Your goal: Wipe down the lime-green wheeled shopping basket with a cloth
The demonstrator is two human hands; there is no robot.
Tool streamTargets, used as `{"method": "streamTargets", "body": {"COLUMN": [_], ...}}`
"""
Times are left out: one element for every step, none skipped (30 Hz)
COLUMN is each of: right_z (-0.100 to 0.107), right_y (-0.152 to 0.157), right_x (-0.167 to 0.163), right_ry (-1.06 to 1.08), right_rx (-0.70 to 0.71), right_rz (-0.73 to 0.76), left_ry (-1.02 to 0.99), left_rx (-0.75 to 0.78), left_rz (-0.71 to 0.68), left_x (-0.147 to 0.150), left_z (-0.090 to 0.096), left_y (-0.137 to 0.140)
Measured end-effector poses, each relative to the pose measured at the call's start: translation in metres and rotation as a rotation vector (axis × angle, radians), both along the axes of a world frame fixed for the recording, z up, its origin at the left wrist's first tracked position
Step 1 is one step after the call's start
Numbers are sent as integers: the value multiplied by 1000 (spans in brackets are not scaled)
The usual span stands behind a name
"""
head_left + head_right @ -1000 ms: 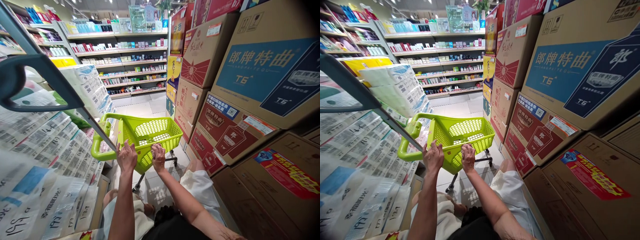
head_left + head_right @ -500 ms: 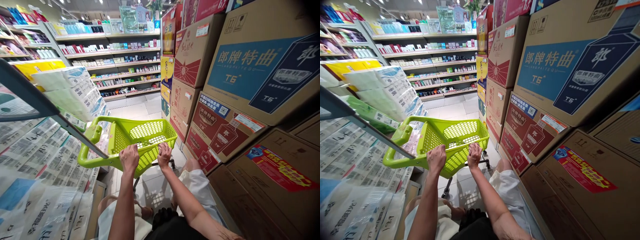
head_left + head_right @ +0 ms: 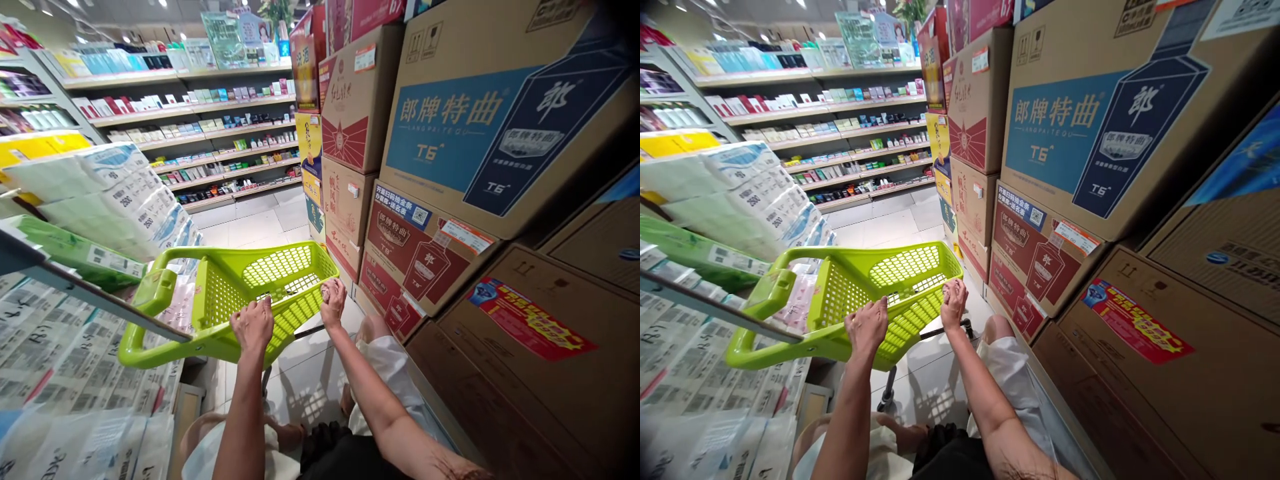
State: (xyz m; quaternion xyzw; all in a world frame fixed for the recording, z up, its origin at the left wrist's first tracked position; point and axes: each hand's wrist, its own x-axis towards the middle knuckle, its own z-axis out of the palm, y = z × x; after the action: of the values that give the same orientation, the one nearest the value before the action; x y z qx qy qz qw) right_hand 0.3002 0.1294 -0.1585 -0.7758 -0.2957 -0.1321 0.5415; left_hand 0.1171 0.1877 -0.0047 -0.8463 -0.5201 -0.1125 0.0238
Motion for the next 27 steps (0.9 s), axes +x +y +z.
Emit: {"method": "streamTargets", "body": {"right_z": [-2, -6, -12, -20, -29, -38, -45, -51, -55, -55, -54, -52, -49, -47, -47, -48, -50, -53, -54, -54, -52, -48, -42, -36, -31, -28, -27], "right_y": [1, 2, 3, 5, 7, 10, 12, 15, 18, 21, 24, 27, 29, 31, 32, 33, 34, 35, 35, 37, 39, 41, 44, 47, 49, 50, 51], "right_x": [-1, -2, -3, -3, -1, 3, 8, 13, 19, 23, 26, 26, 25, 22, 17, 13, 8, 5, 4, 6, 9, 14, 20, 26, 30, 33, 33], "right_ry": [-27, -48, -49, -20, 41, 125, 217, 297, 352, 376, 375, 358, 335, 317, 311, 324, 361, 423, 502, 581, 638, 657, 635, 583, 520, 466, 435], "right_rx": [2, 4, 11, 31, 66, 114, 167, 217, 261, 298, 330, 358, 379, 391, 394, 389, 375, 355, 332, 315, 308, 315, 333, 358, 384, 406, 421], "right_rz": [22, 46, 59, 47, 7, -49, -107, -150, -172, -180, -185, -197, -213, -228, -237, -244, -248, -255, -271, -292, -309, -320, -321, -318, -313, -311, -316], "left_ry": [19, 44, 75, 109, 146, 182, 218, 252, 283, 310, 331, 347, 359, 366, 371, 372, 372, 371, 372, 373, 376, 379, 382, 384, 386, 386, 386], "left_rx": [-13, -23, -27, -26, -27, -34, -48, -71, -96, -119, -137, -150, -156, -157, -152, -143, -131, -118, -104, -89, -73, -59, -49, -42, -39, -36, -34], "left_rz": [-15, -34, -53, -70, -82, -88, -92, -97, -104, -114, -132, -154, -175, -192, -204, -211, -214, -214, -213, -210, -206, -199, -192, -184, -176, -171, -168], "left_x": [5, 10, 15, 18, 20, 21, 21, 21, 20, 20, 19, 19, 19, 19, 19, 19, 20, 20, 21, 21, 22, 23, 24, 25, 26, 28, 29], "left_z": [0, 0, 0, 0, -1, -1, -1, -1, 0, 1, 2, 3, 3, 4, 4, 3, 2, 1, 0, -1, -2, -3, -4, -4, -4, -3, -3], "left_y": [0, 1, 3, 5, 8, 11, 14, 18, 21, 24, 26, 28, 29, 30, 29, 29, 28, 27, 26, 25, 24, 23, 22, 21, 20, 20, 19]}}
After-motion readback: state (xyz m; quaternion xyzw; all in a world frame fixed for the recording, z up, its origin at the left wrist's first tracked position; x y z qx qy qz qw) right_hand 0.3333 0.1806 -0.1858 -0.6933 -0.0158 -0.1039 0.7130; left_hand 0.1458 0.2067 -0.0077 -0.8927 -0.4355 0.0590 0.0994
